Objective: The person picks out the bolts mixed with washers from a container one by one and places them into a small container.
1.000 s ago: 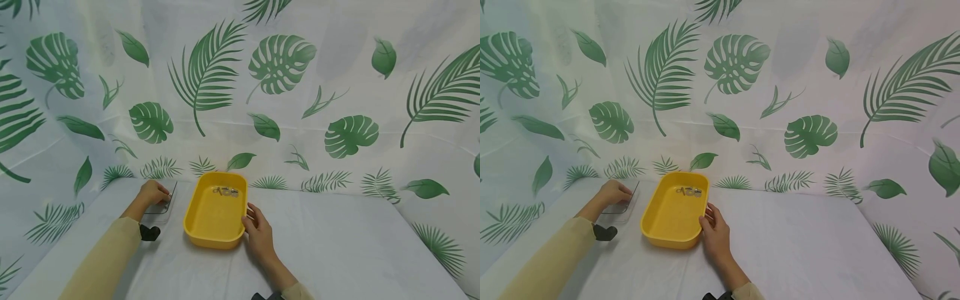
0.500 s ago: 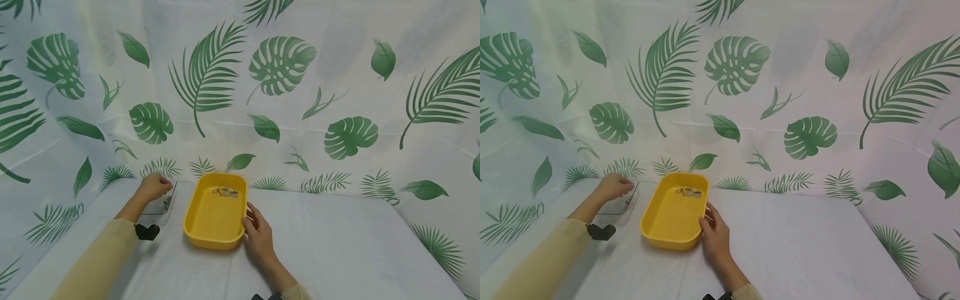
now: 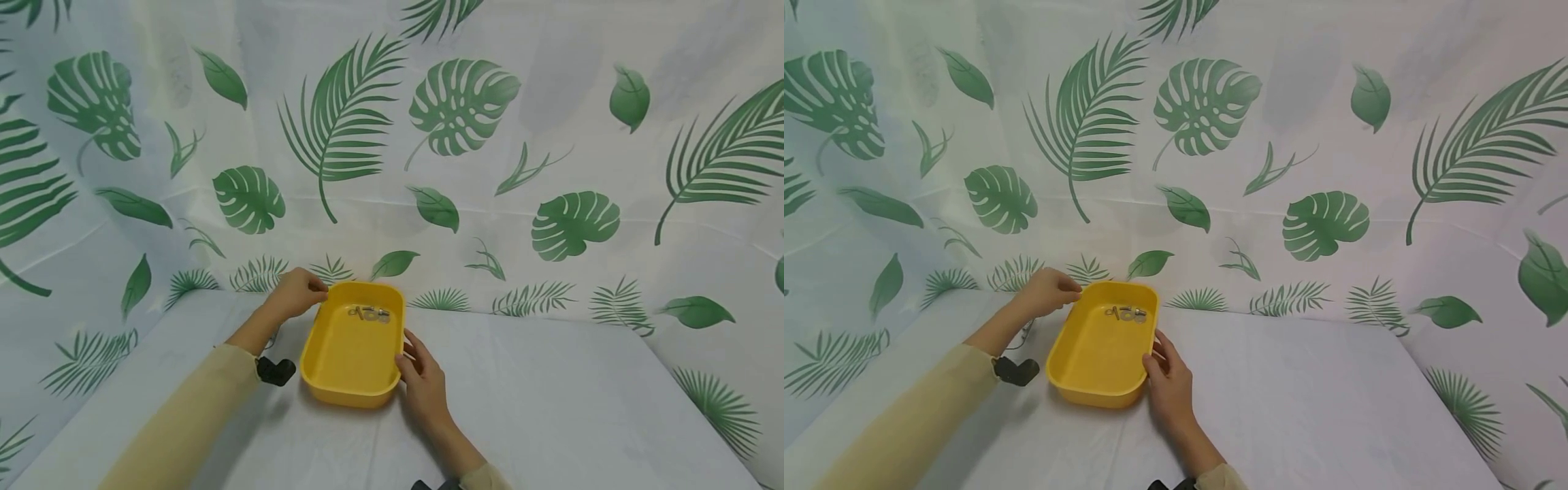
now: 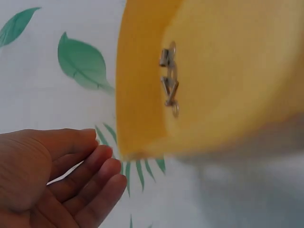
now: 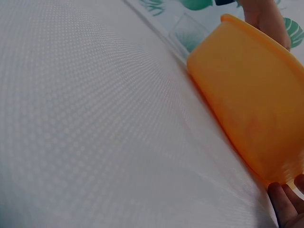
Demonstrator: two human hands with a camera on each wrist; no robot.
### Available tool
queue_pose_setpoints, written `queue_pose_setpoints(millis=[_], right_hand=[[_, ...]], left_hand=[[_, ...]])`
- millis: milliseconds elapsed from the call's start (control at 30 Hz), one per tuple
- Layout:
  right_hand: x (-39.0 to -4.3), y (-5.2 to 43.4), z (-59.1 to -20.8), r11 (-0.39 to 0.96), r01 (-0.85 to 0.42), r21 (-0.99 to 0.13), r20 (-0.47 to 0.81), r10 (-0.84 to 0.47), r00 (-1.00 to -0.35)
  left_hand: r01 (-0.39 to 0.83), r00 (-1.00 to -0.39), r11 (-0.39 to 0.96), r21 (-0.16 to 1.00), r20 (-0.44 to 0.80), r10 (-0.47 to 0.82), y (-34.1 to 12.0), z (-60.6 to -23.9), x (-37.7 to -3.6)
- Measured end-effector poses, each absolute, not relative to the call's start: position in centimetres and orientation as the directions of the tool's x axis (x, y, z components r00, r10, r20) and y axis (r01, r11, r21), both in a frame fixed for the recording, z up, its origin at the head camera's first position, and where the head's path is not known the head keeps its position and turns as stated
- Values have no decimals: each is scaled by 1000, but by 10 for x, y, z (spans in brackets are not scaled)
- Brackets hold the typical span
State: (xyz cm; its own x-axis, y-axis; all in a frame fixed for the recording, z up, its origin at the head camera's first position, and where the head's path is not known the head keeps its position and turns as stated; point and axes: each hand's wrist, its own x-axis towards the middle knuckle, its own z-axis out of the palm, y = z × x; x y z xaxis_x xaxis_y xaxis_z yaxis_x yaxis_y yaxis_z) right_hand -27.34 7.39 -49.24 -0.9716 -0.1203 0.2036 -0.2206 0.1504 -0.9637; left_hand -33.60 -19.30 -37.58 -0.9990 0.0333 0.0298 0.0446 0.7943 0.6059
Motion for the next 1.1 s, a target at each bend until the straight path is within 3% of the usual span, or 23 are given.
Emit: queue_pose_setpoints(millis=[400,1100], right_hand=[[-277,79,-494,139,-235,-962,220,-116,-969],[-274,75,-495,149,-248,-957,228,-140,-964]], left_hand=[[171,-980,793,584,15,200,-121,-373,-362],[80,-980,741,667,-83,180,-98,-408,-387]])
